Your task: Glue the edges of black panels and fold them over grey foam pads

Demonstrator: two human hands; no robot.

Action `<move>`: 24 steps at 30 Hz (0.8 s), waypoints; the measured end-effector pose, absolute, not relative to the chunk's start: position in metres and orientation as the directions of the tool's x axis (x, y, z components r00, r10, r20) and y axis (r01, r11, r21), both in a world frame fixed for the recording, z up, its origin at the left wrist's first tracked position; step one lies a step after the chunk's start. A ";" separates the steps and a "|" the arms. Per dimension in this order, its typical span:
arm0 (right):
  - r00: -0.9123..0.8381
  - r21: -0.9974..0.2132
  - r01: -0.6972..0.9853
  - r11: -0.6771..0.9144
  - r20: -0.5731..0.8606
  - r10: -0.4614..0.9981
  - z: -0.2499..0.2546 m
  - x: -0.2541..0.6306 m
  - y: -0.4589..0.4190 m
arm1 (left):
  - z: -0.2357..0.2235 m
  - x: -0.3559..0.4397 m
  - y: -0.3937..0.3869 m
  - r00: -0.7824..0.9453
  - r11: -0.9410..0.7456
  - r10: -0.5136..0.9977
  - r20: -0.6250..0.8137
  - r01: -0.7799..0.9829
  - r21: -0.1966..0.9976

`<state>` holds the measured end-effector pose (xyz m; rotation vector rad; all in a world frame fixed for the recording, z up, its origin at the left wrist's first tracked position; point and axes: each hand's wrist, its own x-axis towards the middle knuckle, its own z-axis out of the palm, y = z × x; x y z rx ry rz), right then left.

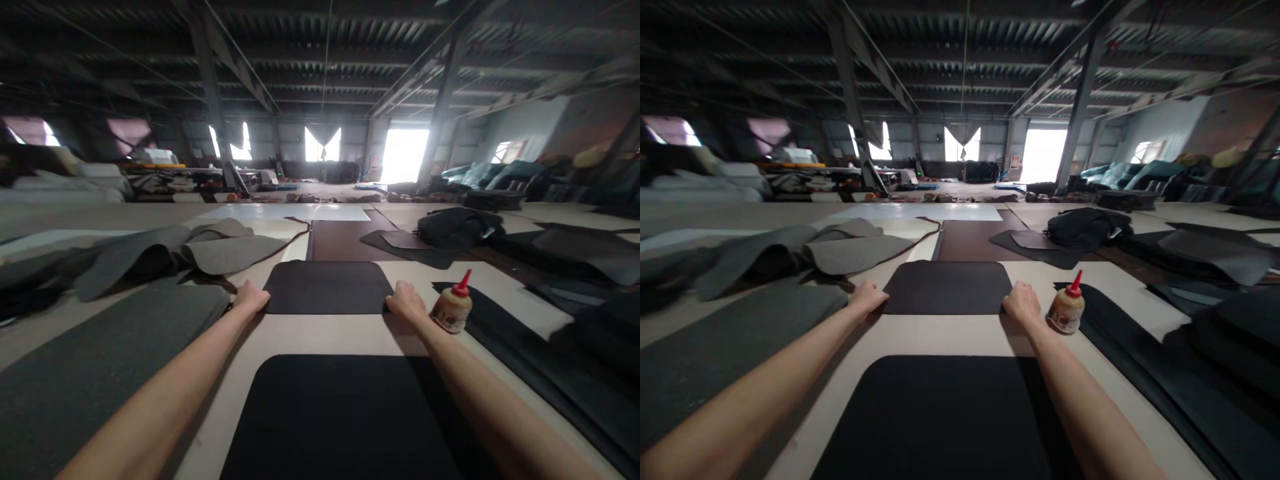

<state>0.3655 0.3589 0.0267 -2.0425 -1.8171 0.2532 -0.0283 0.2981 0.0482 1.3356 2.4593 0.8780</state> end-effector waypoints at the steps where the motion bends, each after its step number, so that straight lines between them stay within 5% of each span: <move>1: 0.109 -0.364 0.930 -0.044 0.159 0.981 0.030 0.365 0.352 | 0.051 -0.026 0.295 -0.562 0.425 0.820 0.110 0.726 0.540; 7: -0.183 -0.225 0.951 0.211 0.137 0.974 0.047 0.376 0.299 | 0.070 0.009 0.247 -0.228 0.185 0.969 0.099 0.928 0.322; 13: -0.403 -0.290 0.865 0.409 0.081 0.911 0.038 0.447 0.210 | 0.073 0.056 0.112 0.179 -0.193 0.981 0.072 0.918 0.346; 17: -0.330 -0.384 0.845 0.374 0.176 0.927 0.015 0.513 0.146 | 0.045 0.066 0.017 0.356 -0.348 0.933 0.045 0.868 0.355; 24: -0.239 -0.399 0.843 0.361 0.323 0.916 -0.012 0.542 0.081 | 0.002 0.070 -0.033 0.404 -0.409 0.912 0.068 0.907 0.096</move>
